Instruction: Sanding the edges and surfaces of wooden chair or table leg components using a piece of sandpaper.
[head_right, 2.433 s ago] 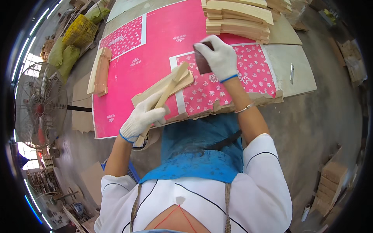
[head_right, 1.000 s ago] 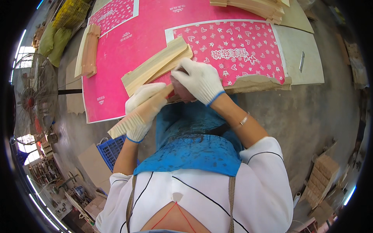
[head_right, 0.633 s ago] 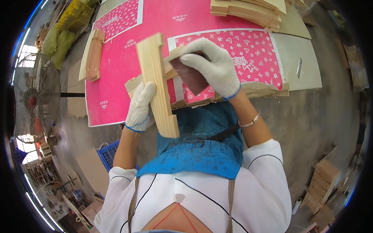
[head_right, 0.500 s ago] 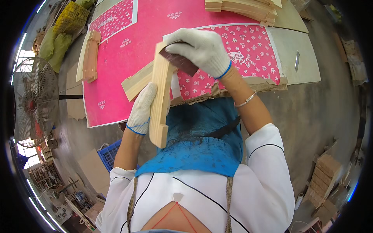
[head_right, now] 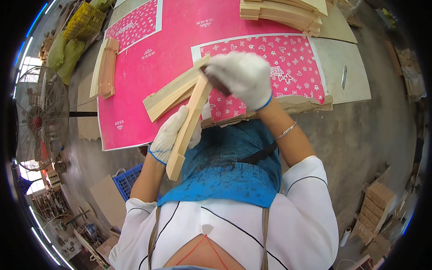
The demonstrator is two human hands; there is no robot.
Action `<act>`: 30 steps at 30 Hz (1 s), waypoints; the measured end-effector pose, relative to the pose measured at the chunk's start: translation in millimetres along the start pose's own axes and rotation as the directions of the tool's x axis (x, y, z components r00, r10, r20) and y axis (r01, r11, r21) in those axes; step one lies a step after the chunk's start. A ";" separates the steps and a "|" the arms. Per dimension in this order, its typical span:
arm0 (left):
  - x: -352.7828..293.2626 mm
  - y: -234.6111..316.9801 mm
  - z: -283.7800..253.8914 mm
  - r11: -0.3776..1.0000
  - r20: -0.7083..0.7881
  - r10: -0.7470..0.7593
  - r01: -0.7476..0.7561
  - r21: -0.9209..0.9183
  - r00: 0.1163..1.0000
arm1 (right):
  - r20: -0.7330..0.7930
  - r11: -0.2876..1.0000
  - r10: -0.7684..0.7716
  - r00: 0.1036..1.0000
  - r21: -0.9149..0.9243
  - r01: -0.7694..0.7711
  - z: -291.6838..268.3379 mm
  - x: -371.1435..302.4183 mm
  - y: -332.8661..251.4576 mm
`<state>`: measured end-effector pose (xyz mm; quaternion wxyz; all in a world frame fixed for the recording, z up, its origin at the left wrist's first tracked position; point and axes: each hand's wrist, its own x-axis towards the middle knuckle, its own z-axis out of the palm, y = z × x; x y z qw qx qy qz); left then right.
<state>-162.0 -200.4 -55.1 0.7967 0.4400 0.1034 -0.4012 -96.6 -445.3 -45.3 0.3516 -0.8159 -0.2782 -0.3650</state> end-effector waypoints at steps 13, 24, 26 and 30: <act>30.8 102.7 21.0 -0.349 0.070 0.513 0.133 0.928 0.855 | 0.028 0.536 0.780 0.626 0.488 -0.689 -9.5 -8.3 35.4; 52.4 49.2 -11.4 -0.472 0.294 0.668 0.083 0.878 0.683 | 0.308 0.678 0.730 0.611 -0.209 -0.705 67.2 31.8 78.7; 48.1 50.3 -10.3 -0.450 0.257 0.678 0.113 0.886 0.689 | 0.295 0.721 0.692 0.659 -0.227 -0.655 60.9 17.1 65.5; 47.0 52.1 -6.9 -0.428 0.192 0.670 0.162 0.889 0.717 | 0.295 0.738 0.672 0.680 -0.186 -0.649 17.9 -27.7 48.4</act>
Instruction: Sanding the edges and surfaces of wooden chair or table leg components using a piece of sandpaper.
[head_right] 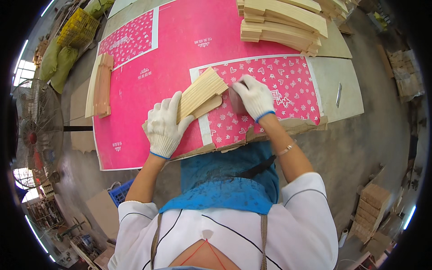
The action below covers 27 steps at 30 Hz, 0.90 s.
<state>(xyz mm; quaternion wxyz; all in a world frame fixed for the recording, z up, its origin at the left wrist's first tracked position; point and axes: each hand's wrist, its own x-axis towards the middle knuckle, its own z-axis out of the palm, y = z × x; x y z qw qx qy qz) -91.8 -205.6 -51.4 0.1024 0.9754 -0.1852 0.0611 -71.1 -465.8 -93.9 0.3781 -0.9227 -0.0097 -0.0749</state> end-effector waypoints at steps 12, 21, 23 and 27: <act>-0.1 -1.6 8.7 1.000 -0.037 0.009 -0.009 -0.006 0.999 | 0.040 0.992 0.119 0.992 0.028 -0.120 28.7 45.0 1.6; 0.6 -4.9 -15.7 0.990 -0.021 -0.002 -0.001 -0.139 1.000 | -0.146 0.859 0.307 0.941 0.468 -0.208 -24.4 0.2 24.8; 5.6 -3.7 -31.4 0.979 0.042 0.015 -0.006 -0.206 0.999 | -0.141 0.803 0.333 0.932 0.560 -0.202 -26.8 2.0 28.1; 20.7 -12.4 -47.9 0.932 0.121 0.082 -0.033 -0.362 0.989 | -0.086 0.655 0.409 0.908 0.720 -0.227 -29.3 9.2 21.3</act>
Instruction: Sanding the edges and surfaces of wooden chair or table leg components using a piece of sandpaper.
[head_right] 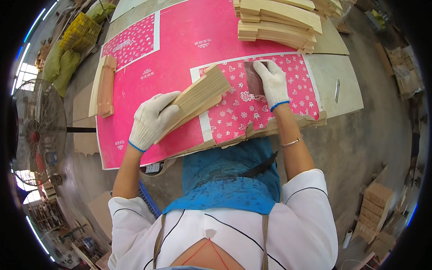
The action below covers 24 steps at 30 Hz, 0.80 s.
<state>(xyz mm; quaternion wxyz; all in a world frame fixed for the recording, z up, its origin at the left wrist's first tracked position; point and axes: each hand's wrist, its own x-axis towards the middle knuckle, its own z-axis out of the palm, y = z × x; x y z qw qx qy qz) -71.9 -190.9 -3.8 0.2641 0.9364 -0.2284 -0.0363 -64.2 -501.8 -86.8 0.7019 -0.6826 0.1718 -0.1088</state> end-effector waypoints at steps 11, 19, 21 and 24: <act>-12.9 -11.6 57.8 0.959 -0.120 0.011 0.024 0.283 0.993 | 0.273 0.930 -0.078 0.959 -0.326 0.169 79.8 53.7 -6.6; -15.6 -14.3 64.6 0.965 -0.177 -0.006 0.052 0.257 0.984 | 0.414 0.668 -0.149 0.898 -0.628 0.399 22.5 -3.8 11.7; -18.4 -19.4 67.1 0.946 -0.214 0.022 0.049 0.321 0.977 | 0.255 0.723 -0.056 0.965 -0.656 0.215 11.5 -17.0 6.4; -18.7 -16.7 58.8 0.964 -0.263 0.070 0.003 0.266 0.962 | 0.092 0.959 -0.217 0.972 -0.168 0.230 8.8 -9.3 -10.5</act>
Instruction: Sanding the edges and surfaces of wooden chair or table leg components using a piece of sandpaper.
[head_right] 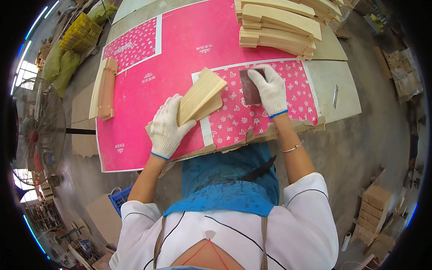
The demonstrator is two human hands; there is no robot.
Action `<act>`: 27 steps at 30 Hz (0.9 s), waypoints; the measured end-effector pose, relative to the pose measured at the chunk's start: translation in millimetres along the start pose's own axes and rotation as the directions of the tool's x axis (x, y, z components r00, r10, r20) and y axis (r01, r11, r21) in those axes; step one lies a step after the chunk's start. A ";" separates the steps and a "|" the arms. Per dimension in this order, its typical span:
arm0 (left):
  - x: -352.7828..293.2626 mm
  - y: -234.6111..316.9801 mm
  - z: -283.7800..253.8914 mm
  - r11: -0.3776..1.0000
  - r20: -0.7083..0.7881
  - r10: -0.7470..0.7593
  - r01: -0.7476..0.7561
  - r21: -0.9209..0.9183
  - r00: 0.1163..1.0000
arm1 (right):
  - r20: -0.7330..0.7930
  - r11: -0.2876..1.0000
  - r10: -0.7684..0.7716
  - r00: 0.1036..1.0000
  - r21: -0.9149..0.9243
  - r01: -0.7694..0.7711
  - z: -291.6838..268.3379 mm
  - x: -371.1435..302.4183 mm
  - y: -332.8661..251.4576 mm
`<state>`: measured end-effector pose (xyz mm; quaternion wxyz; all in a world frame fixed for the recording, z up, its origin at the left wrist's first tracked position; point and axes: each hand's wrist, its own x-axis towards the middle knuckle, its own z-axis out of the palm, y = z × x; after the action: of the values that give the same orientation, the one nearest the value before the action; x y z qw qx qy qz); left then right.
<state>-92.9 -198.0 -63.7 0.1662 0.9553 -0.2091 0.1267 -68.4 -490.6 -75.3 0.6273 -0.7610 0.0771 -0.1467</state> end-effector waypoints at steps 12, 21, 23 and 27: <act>-17.6 23.3 -81.0 0.828 0.484 -0.227 0.429 -0.361 0.845 | 0.078 0.933 -0.260 0.963 -0.236 0.271 26.1 -3.9 -70.9; -27.6 13.4 -91.9 0.989 0.214 0.017 0.015 -0.148 0.977 | 0.622 0.997 -0.023 0.783 0.077 -0.032 18.1 -9.3 -79.1; -28.4 11.8 -95.1 0.975 0.202 0.054 -0.008 -0.222 0.978 | 0.744 0.981 0.128 0.655 0.003 -0.195 22.4 -10.5 -71.5; -30.0 9.9 -103.1 0.992 0.301 0.033 0.006 -0.128 0.953 | 0.715 0.980 0.112 0.690 0.037 -0.198 24.1 -25.0 -76.6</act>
<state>-141.4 -157.5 23.7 0.1919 0.9494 -0.2462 -0.0336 -89.5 -445.2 -7.8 0.6598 -0.7133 -0.1145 0.2068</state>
